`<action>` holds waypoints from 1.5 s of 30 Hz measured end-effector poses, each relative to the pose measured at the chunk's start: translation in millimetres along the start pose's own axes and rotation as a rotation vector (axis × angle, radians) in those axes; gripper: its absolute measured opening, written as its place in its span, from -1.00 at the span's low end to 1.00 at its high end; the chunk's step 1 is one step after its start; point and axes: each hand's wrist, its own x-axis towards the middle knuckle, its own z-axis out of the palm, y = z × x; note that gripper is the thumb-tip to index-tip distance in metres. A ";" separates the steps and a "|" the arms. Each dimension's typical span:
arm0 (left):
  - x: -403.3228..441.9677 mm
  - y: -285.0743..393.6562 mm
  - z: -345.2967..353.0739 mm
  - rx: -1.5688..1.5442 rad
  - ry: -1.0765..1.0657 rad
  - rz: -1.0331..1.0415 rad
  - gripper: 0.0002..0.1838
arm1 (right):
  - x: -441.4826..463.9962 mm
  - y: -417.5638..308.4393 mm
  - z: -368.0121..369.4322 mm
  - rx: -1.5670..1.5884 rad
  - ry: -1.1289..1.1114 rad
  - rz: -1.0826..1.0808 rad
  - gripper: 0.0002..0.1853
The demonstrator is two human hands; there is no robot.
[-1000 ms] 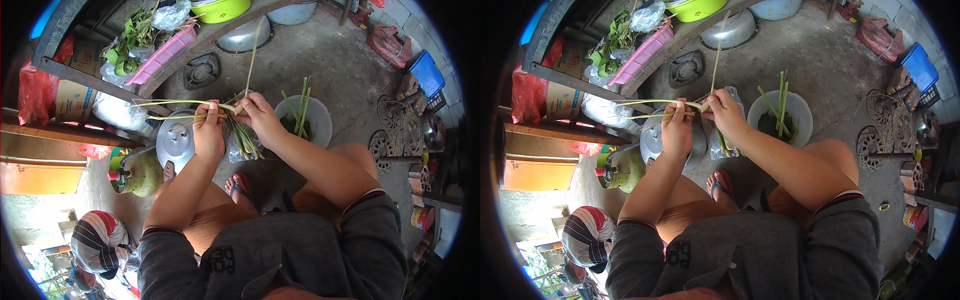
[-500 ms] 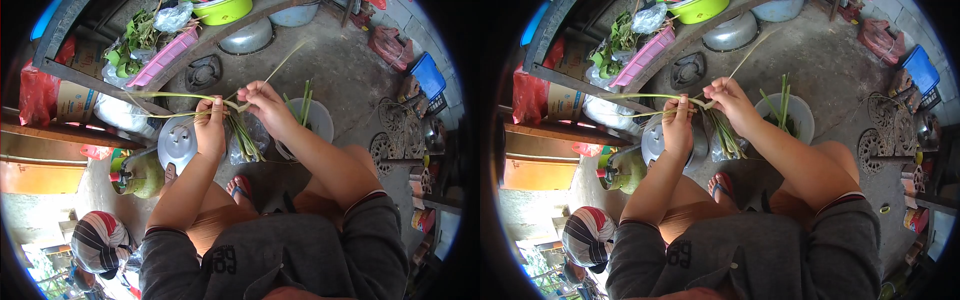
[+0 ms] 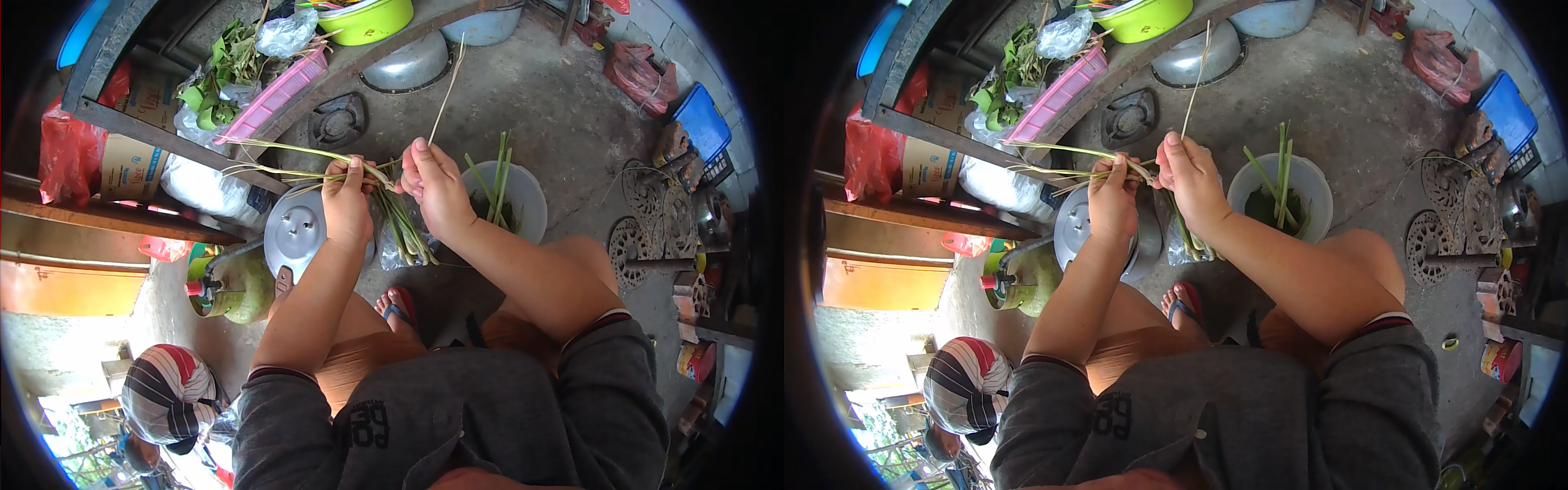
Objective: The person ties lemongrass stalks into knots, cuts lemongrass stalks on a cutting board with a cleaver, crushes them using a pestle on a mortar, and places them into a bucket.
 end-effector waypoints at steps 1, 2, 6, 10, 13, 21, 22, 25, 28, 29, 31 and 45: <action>-0.5 0.8 2.0 0.024 0.034 -0.013 -0.95 | -1.6 1.0 2.3 -0.019 0.020 0.006 -0.61; -0.5 2.2 3.5 0.048 0.068 -0.026 -0.95 | -3.8 1.9 4.1 -0.036 0.039 0.012 -0.61; 48.9 30.8 -33.7 -0.146 0.301 0.175 -0.92 | -35.6 6.2 1.2 -0.077 -0.008 0.227 -0.60; 30.4 29.9 -25.4 -0.137 -0.015 -0.139 -0.94 | -28.2 25.1 -15.2 -0.189 -0.009 0.259 -0.67; 27.9 36.3 -16.9 -0.057 -0.233 -0.205 -0.89 | -10.6 39.7 -44.3 -0.316 0.049 0.437 -0.74; 25.1 46.0 -29.7 -0.075 -0.266 -0.337 -0.90 | 15.7 32.1 -62.3 -1.078 -0.353 0.630 -0.27; 26.5 47.2 -34.7 -0.081 -0.271 -0.350 -0.90 | 19.4 28.6 -62.6 -1.077 -0.357 0.633 -0.27; 29.0 49.2 -42.3 -0.087 -0.257 -0.363 -0.90 | 25.8 19.1 -65.1 -1.272 -0.385 0.551 -0.29; 30.4 48.1 -45.1 -0.114 -0.238 -0.386 -0.90 | 19.2 5.6 -56.9 -0.834 -0.268 0.260 -0.45; 31.0 47.2 -44.5 -0.117 -0.215 -0.392 -0.90 | 20.4 5.5 -57.2 -0.835 -0.265 0.258 -0.45; 31.0 46.5 -42.9 -0.119 -0.194 -0.401 -0.91 | 22.1 3.2 -55.9 -0.865 -0.449 0.069 -0.56; 34.2 60.7 -50.4 -0.254 -0.048 0.033 -0.83 | 20.6 -32.4 -68.9 -0.368 -0.252 0.599 -0.77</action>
